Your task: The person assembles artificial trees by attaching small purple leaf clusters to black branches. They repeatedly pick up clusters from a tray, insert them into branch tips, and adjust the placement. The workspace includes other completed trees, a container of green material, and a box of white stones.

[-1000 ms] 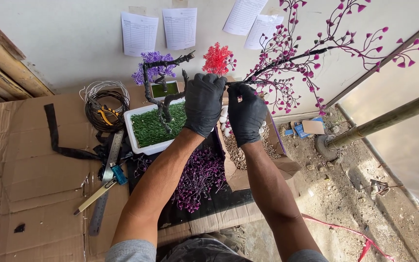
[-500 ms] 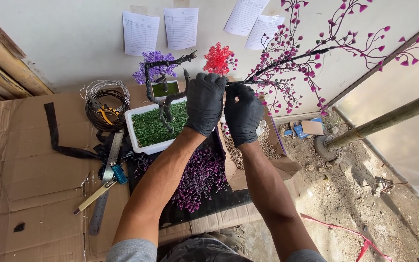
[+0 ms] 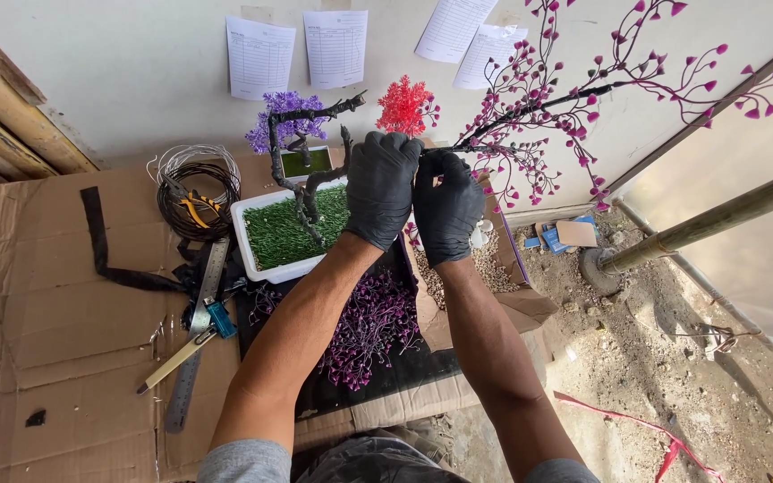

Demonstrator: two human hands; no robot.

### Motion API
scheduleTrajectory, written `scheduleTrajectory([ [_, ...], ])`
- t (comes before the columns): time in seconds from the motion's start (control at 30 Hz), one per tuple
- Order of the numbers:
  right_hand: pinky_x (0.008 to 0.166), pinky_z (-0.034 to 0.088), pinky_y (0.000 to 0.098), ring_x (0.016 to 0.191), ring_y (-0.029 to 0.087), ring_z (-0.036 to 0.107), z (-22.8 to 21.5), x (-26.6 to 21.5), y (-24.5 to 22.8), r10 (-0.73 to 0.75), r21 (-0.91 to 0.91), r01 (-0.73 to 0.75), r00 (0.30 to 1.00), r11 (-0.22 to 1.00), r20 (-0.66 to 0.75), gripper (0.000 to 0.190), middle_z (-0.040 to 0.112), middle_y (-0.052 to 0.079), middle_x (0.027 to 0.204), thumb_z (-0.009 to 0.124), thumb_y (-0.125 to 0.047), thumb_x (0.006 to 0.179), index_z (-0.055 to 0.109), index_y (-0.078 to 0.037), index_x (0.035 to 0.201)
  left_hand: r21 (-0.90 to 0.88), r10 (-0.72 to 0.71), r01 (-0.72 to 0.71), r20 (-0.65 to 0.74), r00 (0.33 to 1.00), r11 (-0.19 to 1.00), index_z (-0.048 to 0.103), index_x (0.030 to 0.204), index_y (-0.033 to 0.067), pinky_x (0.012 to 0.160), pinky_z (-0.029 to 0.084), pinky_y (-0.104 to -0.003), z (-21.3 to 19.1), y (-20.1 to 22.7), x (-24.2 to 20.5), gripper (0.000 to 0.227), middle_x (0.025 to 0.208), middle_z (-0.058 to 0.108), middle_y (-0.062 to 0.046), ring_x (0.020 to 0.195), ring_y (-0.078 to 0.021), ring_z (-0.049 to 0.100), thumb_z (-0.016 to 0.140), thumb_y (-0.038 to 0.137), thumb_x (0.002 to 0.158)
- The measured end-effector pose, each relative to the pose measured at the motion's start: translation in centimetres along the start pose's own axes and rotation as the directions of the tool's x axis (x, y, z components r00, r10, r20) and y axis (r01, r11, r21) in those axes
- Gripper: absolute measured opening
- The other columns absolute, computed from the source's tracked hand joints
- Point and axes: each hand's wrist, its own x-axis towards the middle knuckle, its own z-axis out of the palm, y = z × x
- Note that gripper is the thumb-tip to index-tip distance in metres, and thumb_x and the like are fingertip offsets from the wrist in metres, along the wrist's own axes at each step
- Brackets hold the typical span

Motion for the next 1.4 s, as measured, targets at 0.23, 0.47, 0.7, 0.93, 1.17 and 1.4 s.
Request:
scheduleTrajectory([
  [0.23, 0.070, 0.058, 0.0487, 0.080, 0.034, 0.073, 0.1, 0.2, -0.4, 0.042, -0.002, -0.042, 0.999, 0.999, 0.013, 0.006, 0.074, 0.003, 0.076, 0.072, -0.029, 0.089, 0.072, -0.026, 0.084, -0.002, 0.070, -0.070, -0.001, 0.998, 0.998, 0.069, 0.092, 0.0222, 0.061, 0.053, -0.038, -0.1, -0.4, 0.2, 0.010, 0.083, 0.063, -0.002, 0.078, -0.0255, 0.061, 0.077, 0.021, 0.088],
  [0.47, 0.071, 0.058, 0.0498, 0.080, 0.035, 0.073, -0.1, 0.0, -0.7, 0.046, 0.013, -0.046, 0.999, 0.999, 0.001, 0.005, 0.075, 0.003, 0.076, 0.073, -0.028, 0.088, 0.074, -0.026, 0.084, 0.002, 0.094, -0.094, 0.018, 0.995, 0.996, 0.069, 0.094, 0.0197, 0.062, 0.053, -0.038, 0.2, -0.6, -0.1, 0.011, 0.084, 0.064, -0.004, 0.080, -0.0261, 0.062, 0.078, 0.018, 0.087],
  [0.7, 0.071, 0.058, 0.0487, 0.078, 0.034, 0.073, 0.3, 0.1, -0.3, 0.043, 0.005, -0.043, 0.999, 0.999, -0.017, 0.007, 0.074, 0.001, 0.074, 0.073, -0.030, 0.089, 0.073, -0.028, 0.082, 0.012, 0.116, -0.117, 0.078, 0.990, 0.993, 0.070, 0.098, 0.0197, 0.065, 0.052, -0.038, -0.4, -0.9, 0.2, 0.016, 0.087, 0.065, -0.005, 0.083, -0.0262, 0.062, 0.079, 0.019, 0.085],
  [0.93, 0.072, 0.059, 0.0452, 0.081, 0.030, 0.075, 0.0, -0.1, -0.2, 0.004, 0.040, -0.002, 0.999, 0.999, -0.049, 0.018, 0.077, -0.002, 0.080, 0.081, -0.023, 0.083, 0.072, -0.029, 0.097, -0.089, 0.111, -0.099, 0.135, 0.985, 0.991, 0.069, 0.101, 0.0223, 0.065, 0.052, -0.040, 0.0, -1.2, 0.3, 0.015, 0.085, 0.064, -0.004, 0.082, -0.0273, 0.062, 0.075, 0.019, 0.088],
  [1.17, 0.065, 0.058, 0.0347, 0.072, 0.022, 0.073, 0.2, -0.1, 1.0, -0.212, -0.141, 0.186, 0.957, 0.972, -0.197, 0.011, 0.073, -0.009, 0.077, 0.082, -0.028, 0.084, 0.073, -0.033, 0.086, -0.045, 0.138, -0.134, 0.124, 0.983, 0.990, 0.070, 0.102, 0.0196, 0.066, 0.052, -0.039, 0.2, -1.1, -0.1, 0.019, 0.086, 0.066, -0.006, 0.084, -0.0267, 0.063, 0.077, 0.015, 0.085],
  [1.4, 0.063, 0.058, 0.0327, 0.071, 0.021, 0.073, 0.5, 0.1, 1.1, -0.295, -0.129, 0.270, 0.922, 0.954, -0.251, 0.010, 0.072, -0.008, 0.076, 0.083, -0.027, 0.086, 0.074, -0.031, 0.086, -0.087, 0.121, -0.110, 0.134, 0.984, 0.990, 0.071, 0.102, 0.0178, 0.065, 0.054, -0.040, -0.6, -1.0, 0.2, 0.021, 0.086, 0.066, -0.008, 0.082, -0.0278, 0.064, 0.079, 0.014, 0.083],
])
